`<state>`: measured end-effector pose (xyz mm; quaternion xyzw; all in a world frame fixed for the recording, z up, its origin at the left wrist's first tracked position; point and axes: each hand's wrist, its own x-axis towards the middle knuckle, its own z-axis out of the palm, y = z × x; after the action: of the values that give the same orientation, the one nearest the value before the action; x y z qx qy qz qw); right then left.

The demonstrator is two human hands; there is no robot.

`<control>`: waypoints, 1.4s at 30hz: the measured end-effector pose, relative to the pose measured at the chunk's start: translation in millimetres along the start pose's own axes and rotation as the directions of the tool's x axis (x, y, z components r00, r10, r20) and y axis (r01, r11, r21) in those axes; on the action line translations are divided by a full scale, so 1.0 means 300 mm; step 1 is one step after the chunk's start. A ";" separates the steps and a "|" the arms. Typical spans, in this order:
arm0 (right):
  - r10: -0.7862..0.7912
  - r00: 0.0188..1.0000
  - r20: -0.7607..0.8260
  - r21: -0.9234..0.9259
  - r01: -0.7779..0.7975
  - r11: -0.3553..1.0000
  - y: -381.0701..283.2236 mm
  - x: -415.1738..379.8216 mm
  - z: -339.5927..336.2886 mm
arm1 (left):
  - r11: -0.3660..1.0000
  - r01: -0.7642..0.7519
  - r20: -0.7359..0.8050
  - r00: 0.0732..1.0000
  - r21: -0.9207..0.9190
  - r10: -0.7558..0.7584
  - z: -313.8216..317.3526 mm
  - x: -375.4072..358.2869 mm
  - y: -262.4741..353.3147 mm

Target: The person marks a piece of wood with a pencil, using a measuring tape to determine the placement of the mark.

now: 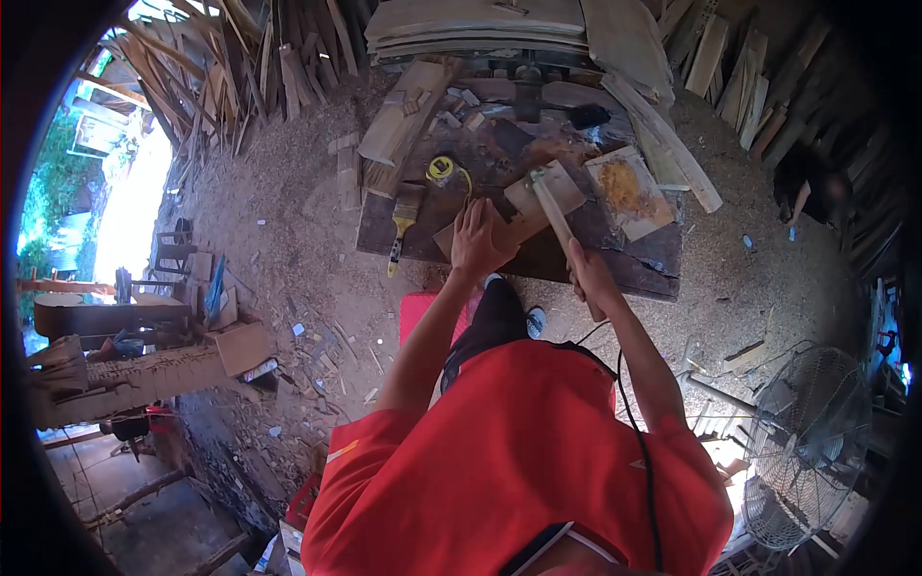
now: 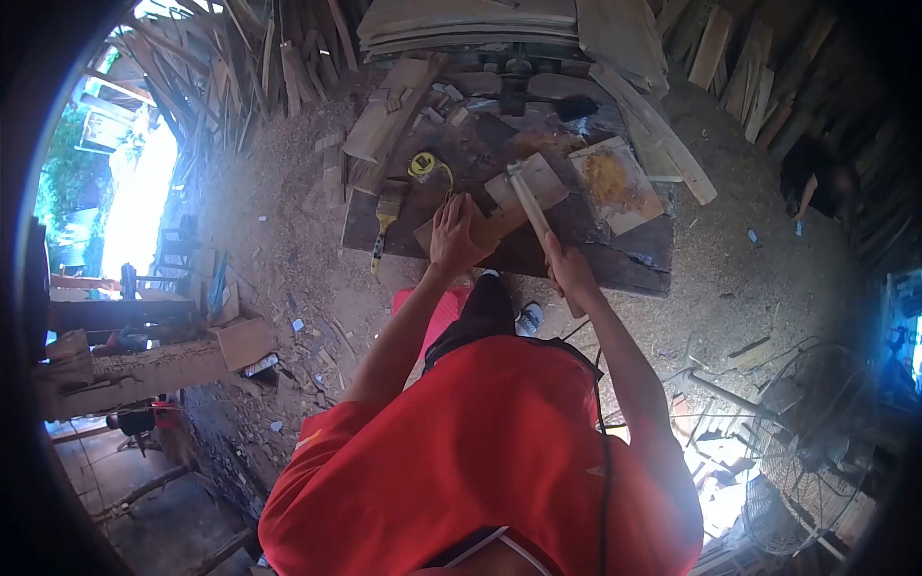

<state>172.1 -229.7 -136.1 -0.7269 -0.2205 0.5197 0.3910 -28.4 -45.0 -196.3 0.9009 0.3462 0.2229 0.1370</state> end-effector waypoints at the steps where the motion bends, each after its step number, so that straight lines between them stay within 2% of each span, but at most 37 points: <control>1: -0.038 0.999 -0.012 0.051 0.038 0.998 -0.025 -0.010 -0.002 | 1.000 0.002 0.003 1.000 0.002 -0.002 0.003 0.007 0.000; 5: -0.286 0.955 -0.074 0.262 0.295 0.919 -0.119 -0.080 -0.011 | 1.000 0.016 0.042 0.999 0.001 -0.016 0.000 0.000 -0.002; 8: -0.368 0.925 -0.098 0.244 0.381 0.892 -0.078 -0.066 0.003 | 1.000 0.017 0.046 0.999 0.008 -0.017 0.002 0.000 -0.001; 9: -0.298 0.949 -0.100 0.146 0.310 0.939 -0.031 -0.049 0.007 | 1.000 0.015 0.043 0.999 0.013 -0.016 0.003 0.002 -0.002; 12: 0.076 0.994 0.074 -0.060 -0.072 0.996 -0.014 -0.008 -0.021 | 1.000 0.007 0.018 1.000 0.007 -0.007 0.003 0.007 -0.001; 13: 0.019 0.998 0.061 -0.133 -0.011 0.991 -0.031 -0.015 -0.026 | 1.000 0.007 0.021 1.000 0.010 -0.008 0.005 0.002 0.003; 16: -0.263 0.964 0.038 0.010 0.263 0.965 -0.101 -0.080 -0.001 | 1.000 0.013 0.035 0.999 0.013 -0.013 0.002 0.002 0.003; 19: -0.423 0.902 -0.084 0.099 0.430 0.897 -0.120 -0.111 0.038 | 1.000 0.016 0.036 0.999 0.002 -0.016 0.004 0.011 -0.003; 22: -0.388 0.911 -0.137 -0.108 0.376 0.920 -0.002 -0.029 0.031 | 1.000 0.008 0.024 1.000 0.001 -0.008 0.002 0.013 -0.002; 24: -0.065 0.997 -0.043 -0.040 0.063 0.997 -0.005 -0.025 0.001 | 1.000 0.010 0.029 1.000 -0.004 -0.010 -0.005 0.013 0.002; 25: 0.103 0.995 0.011 -0.018 -0.102 0.995 -0.033 -0.040 -0.010 | 1.000 0.008 0.032 0.999 -0.001 -0.008 -0.002 0.011 -0.001; 28: -0.203 0.978 -0.044 0.070 0.205 0.976 -0.114 -0.117 -0.009 | 1.000 0.006 0.034 0.999 -0.001 -0.006 0.010 0.013 0.001; 31: -0.359 0.922 -0.148 0.153 0.380 0.912 -0.147 -0.141 0.009 | 1.000 -0.002 0.029 1.000 -0.001 0.002 0.003 0.013 -0.005; 34: -0.283 0.945 -0.162 0.025 0.291 0.956 0.016 -0.017 0.026 | 1.000 -0.018 0.017 1.000 -0.006 0.018 0.011 0.026 -0.006; 35: -0.115 0.991 -0.066 -0.052 0.112 0.992 0.028 0.003 0.000 | 1.000 -0.023 0.014 1.000 -0.007 0.024 0.014 0.025 -0.011; 38: -0.013 0.994 -0.106 0.036 0.017 0.999 -0.073 -0.054 0.002 | 1.000 -0.011 0.019 1.000 -0.008 0.011 0.013 0.023 -0.007; 41: -0.286 0.951 -0.117 0.244 0.307 0.920 -0.155 -0.133 -0.020 | 1.000 0.002 0.042 0.999 -0.006 -0.002 -0.003 0.022 -0.001; 42: -0.315 0.941 -0.126 0.253 0.337 0.907 -0.145 -0.135 -0.012 | 1.000 -0.002 0.047 0.999 -0.005 0.003 -0.003 0.023 -0.002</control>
<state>164.3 -234.4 -77.1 -0.6403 -0.2495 0.4420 0.5766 -24.7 -39.8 -193.5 0.9060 0.3412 0.2026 0.1470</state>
